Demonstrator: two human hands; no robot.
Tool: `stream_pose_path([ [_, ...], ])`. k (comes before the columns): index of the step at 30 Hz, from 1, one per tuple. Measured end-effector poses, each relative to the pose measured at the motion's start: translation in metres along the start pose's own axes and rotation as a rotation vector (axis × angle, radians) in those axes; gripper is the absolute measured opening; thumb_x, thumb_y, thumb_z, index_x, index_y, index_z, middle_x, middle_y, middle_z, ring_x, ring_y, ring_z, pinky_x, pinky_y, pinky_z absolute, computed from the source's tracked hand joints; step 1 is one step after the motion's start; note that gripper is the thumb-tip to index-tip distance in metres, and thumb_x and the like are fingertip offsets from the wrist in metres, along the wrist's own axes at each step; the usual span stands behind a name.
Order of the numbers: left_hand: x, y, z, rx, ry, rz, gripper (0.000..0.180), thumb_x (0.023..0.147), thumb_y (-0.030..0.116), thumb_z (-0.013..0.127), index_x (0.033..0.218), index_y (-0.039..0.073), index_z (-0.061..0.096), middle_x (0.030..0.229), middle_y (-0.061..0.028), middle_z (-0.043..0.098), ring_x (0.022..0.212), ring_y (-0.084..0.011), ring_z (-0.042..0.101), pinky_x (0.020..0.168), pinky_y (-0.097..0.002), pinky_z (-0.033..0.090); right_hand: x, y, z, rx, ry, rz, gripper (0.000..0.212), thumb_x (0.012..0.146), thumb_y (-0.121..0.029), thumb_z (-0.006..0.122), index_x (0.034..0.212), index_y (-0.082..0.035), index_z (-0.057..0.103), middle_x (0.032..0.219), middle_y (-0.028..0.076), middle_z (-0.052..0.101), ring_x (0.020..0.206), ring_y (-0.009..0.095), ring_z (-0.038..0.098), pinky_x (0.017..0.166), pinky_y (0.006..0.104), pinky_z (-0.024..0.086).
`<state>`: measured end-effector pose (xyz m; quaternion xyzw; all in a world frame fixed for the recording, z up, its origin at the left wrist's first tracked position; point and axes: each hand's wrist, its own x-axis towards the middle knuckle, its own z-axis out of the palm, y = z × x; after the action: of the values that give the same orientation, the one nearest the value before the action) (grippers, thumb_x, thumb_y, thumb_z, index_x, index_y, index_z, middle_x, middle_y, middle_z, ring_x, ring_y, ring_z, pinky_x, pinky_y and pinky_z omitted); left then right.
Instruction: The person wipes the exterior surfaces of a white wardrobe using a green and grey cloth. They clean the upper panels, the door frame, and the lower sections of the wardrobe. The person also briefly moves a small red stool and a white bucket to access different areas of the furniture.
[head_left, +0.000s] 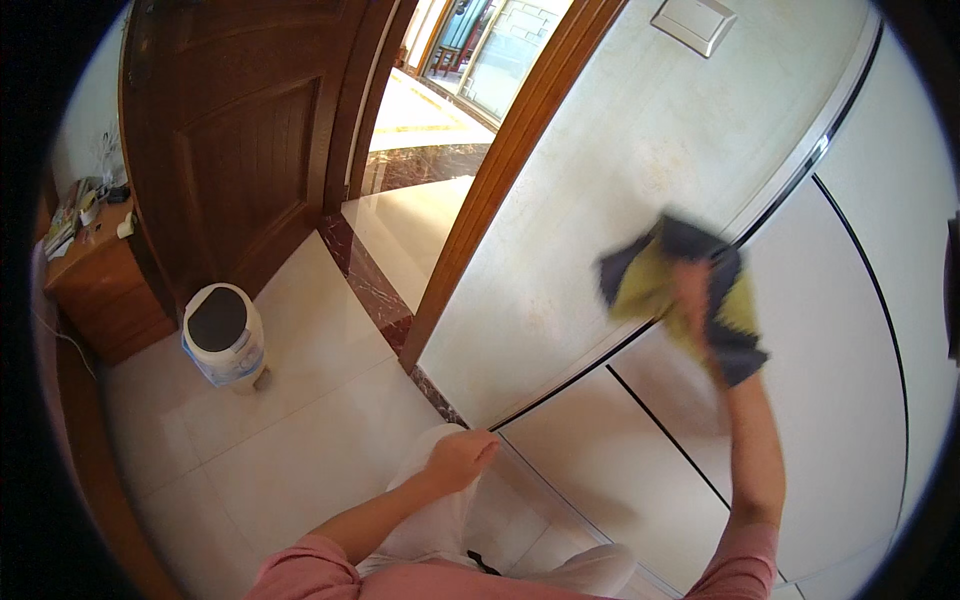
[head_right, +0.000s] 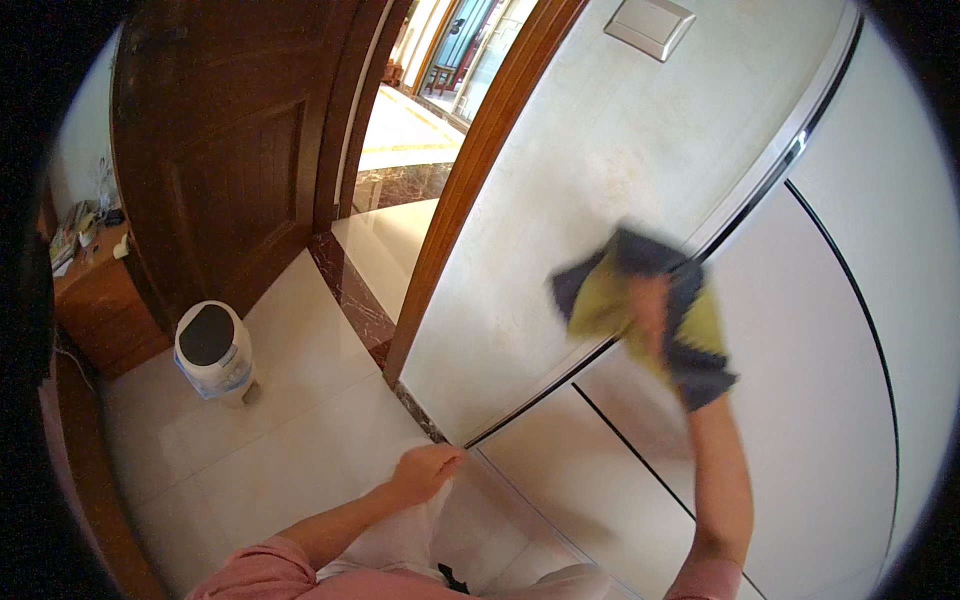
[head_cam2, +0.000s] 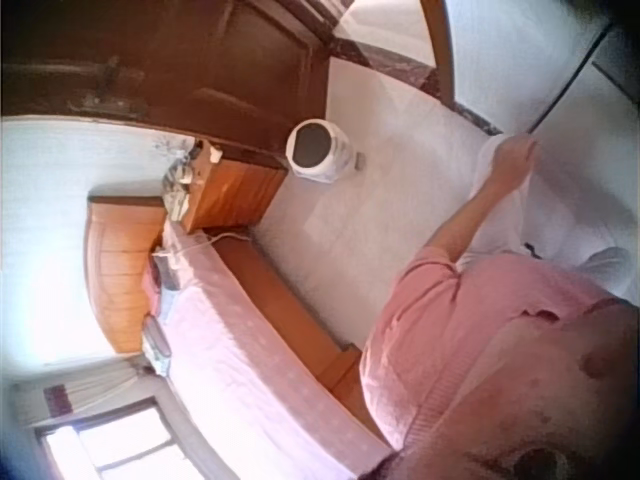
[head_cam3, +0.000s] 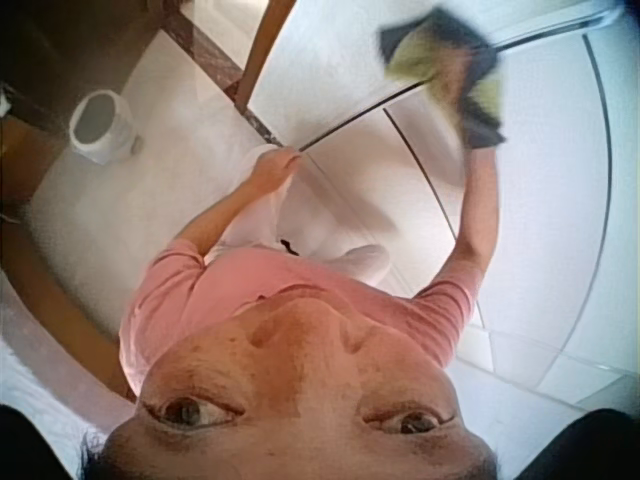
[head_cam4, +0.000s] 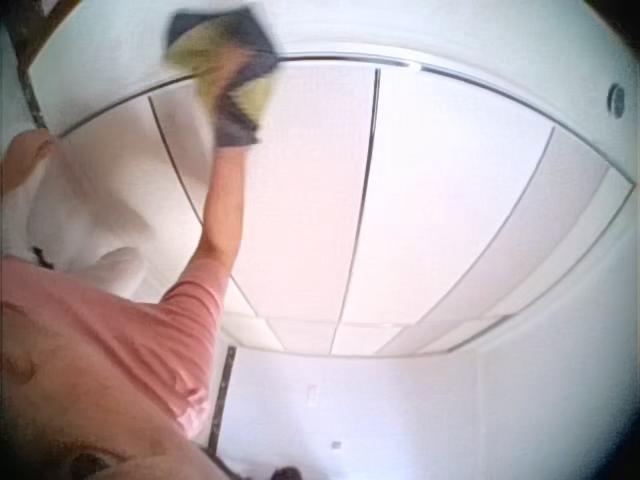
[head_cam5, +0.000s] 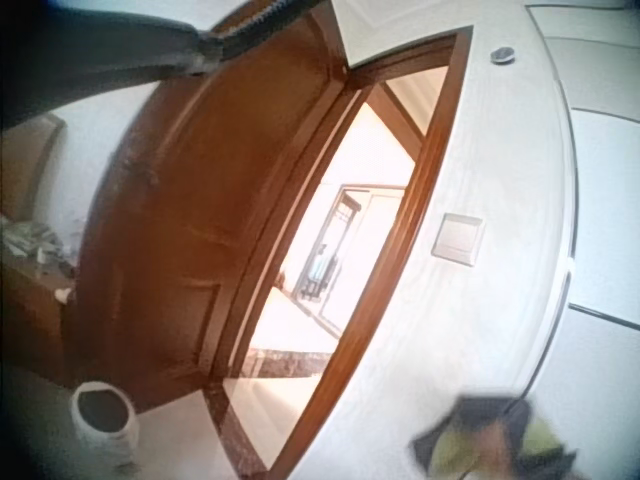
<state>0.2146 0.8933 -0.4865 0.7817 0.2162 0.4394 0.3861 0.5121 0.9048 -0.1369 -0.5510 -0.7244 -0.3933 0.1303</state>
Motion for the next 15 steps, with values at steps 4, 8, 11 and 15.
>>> stream_pose_path([
  [4,0.001,-0.002,-0.010,-0.026,0.041,-0.039,0.012,0.093,0.016,0.062,0.096,0.004,0.066,0.088,-0.0140,0.068,0.080,-0.0351,0.065,0.070,-0.0436,0.051,0.108,0.007,-0.067,-0.428,0.228,0.111,0.048,0.096,-0.016,0.054,0.143,-0.008,0.048,0.135,0.017,0.051,0.128,0.038,0.044,0.111,0.0467,0.031],
  [8,0.002,-0.003,-0.005,0.003,0.042,0.012,0.012,0.093,0.015,0.063,0.096,0.005,0.067,0.088,-0.0149,0.068,0.080,-0.0348,0.065,0.070,-0.0429,0.051,0.145,-0.023,-0.029,-0.766,0.165,0.063,0.056,0.100,-0.029,0.051,0.152,-0.014,0.038,0.159,0.007,0.035,0.148,0.026,0.028,0.120,0.0481,0.021],
  [11,0.003,0.001,-0.007,-0.003,0.037,0.031,0.011,0.093,0.014,0.063,0.095,0.004,0.066,0.087,-0.0147,0.067,0.079,-0.0344,0.065,0.069,-0.0433,0.051,0.127,-0.074,0.023,-0.419,-0.037,-0.108,0.057,0.098,-0.025,0.056,0.151,-0.013,0.039,0.159,0.006,0.035,0.148,0.026,0.028,0.121,0.0462,0.021],
  [15,0.004,0.007,-0.008,0.004,0.086,0.049,0.009,0.092,0.012,0.063,0.093,0.003,0.064,0.086,-0.0139,0.066,0.078,-0.0341,0.064,0.068,-0.0438,0.051,0.063,-0.118,0.110,0.068,-0.273,-0.204,0.054,0.095,-0.023,0.062,0.144,-0.011,0.045,0.148,0.007,0.043,0.136,0.026,0.037,0.113,0.0414,0.029],
])
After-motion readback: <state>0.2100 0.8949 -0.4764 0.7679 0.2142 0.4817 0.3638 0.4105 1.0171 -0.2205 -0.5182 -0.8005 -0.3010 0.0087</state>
